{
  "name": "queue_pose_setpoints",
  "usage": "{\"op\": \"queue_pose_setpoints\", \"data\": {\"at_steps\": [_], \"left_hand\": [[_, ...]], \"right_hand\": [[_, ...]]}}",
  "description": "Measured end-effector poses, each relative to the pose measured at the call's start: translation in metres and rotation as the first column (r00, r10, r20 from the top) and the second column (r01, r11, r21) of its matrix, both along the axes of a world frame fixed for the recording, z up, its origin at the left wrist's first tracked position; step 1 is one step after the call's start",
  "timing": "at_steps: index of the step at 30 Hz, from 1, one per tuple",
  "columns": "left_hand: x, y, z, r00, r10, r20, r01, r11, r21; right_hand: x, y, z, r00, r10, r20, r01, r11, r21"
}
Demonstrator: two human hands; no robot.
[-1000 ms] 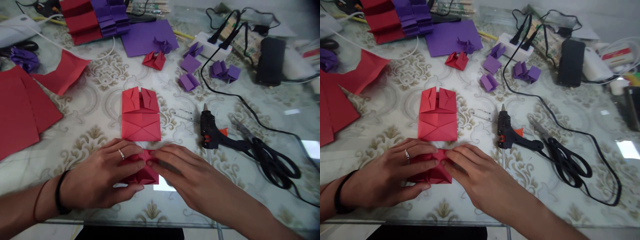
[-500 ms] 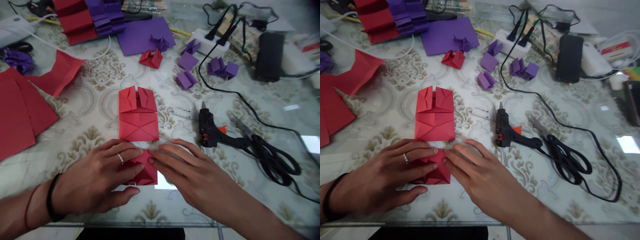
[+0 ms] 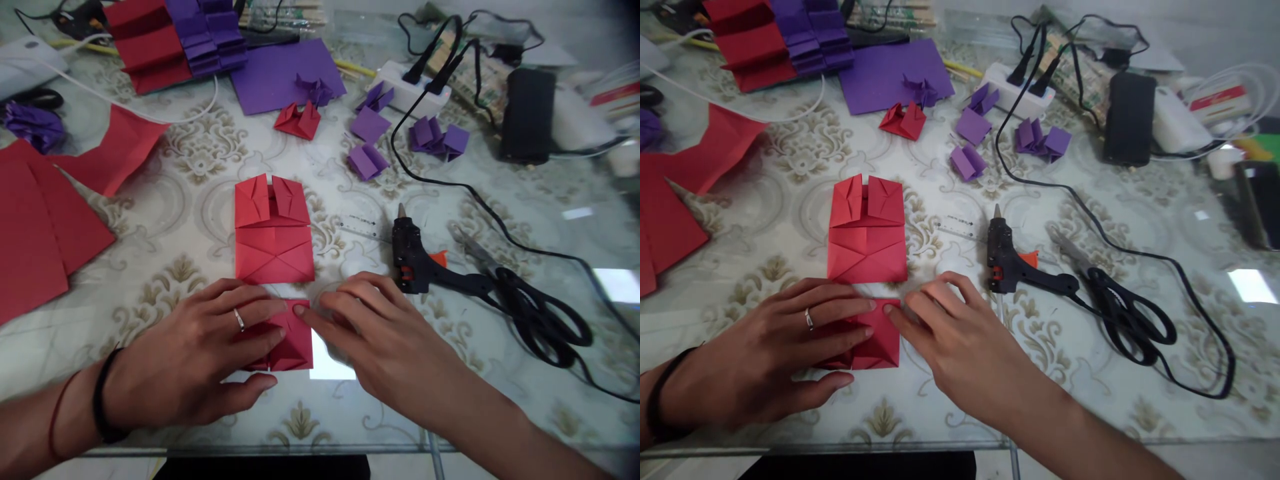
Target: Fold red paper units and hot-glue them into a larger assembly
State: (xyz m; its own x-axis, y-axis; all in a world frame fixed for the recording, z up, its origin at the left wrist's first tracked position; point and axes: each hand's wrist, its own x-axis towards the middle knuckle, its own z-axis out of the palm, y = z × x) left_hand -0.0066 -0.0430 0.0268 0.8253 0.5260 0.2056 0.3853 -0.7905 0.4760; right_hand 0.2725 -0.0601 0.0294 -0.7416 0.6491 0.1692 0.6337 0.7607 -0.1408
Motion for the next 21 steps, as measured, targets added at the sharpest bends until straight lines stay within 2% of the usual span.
{"op": "queue_pose_setpoints", "data": {"at_steps": [4,10,14,18,21], "left_hand": [[-0.0012,-0.0012,0.0006,1.000,-0.016,-0.020,0.017,1.000,0.025],[-0.0021,-0.0025,-0.0002,0.999,-0.016,-0.028,0.017,0.998,0.056],[-0.0026,-0.0032,-0.0001,0.999,0.006,-0.044,-0.001,0.994,0.105],[-0.0037,-0.0039,0.0002,0.998,0.013,-0.063,-0.005,0.991,0.134],[-0.0041,-0.0039,-0.0003,0.998,0.004,-0.065,0.004,0.992,0.129]], "right_hand": [[-0.0001,0.0004,-0.0005,1.000,-0.027,0.007,0.027,1.000,-0.006],[-0.0031,-0.0026,-0.0066,0.999,0.048,-0.011,-0.048,0.999,-0.012],[-0.0059,-0.0039,-0.0053,0.999,0.050,0.019,-0.050,0.999,-0.020],[-0.0074,-0.0047,-0.0043,0.996,0.087,-0.023,-0.087,0.996,-0.014],[-0.0071,-0.0052,-0.0062,0.997,0.071,-0.037,-0.072,0.997,-0.009]]}}
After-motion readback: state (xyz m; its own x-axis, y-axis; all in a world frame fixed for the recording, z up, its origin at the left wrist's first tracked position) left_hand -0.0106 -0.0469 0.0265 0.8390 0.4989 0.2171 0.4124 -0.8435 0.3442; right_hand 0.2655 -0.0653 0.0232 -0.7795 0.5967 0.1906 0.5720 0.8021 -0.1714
